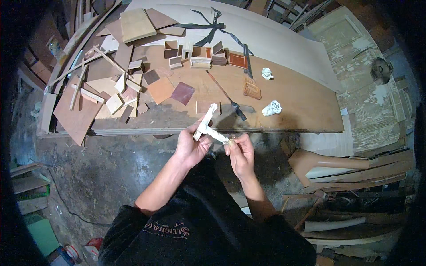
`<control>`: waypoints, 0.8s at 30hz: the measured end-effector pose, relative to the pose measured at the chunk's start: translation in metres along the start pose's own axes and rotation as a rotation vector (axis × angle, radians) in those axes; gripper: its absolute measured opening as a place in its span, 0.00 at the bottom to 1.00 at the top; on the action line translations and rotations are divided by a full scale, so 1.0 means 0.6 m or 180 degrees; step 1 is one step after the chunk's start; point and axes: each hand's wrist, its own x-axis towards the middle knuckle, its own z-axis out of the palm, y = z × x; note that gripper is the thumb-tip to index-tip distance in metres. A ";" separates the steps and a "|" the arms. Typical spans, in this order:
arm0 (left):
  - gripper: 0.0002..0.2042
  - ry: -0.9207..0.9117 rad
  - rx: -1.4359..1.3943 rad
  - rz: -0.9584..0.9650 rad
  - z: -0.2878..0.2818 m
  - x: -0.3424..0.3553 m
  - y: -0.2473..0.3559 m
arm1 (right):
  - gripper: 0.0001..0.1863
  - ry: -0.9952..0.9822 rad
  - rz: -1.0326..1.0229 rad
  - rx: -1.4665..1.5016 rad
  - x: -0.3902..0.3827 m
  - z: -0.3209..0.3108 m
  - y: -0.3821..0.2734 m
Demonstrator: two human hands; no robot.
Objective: Sanding small wooden pieces and applying wood filler to the joints at a workbench.
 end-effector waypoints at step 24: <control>0.16 -0.0424 -0.0050 -0.0107 -0.011 -0.002 0.000 | 0.09 0.0188 -0.1925 -0.3137 0.056 -0.027 -0.021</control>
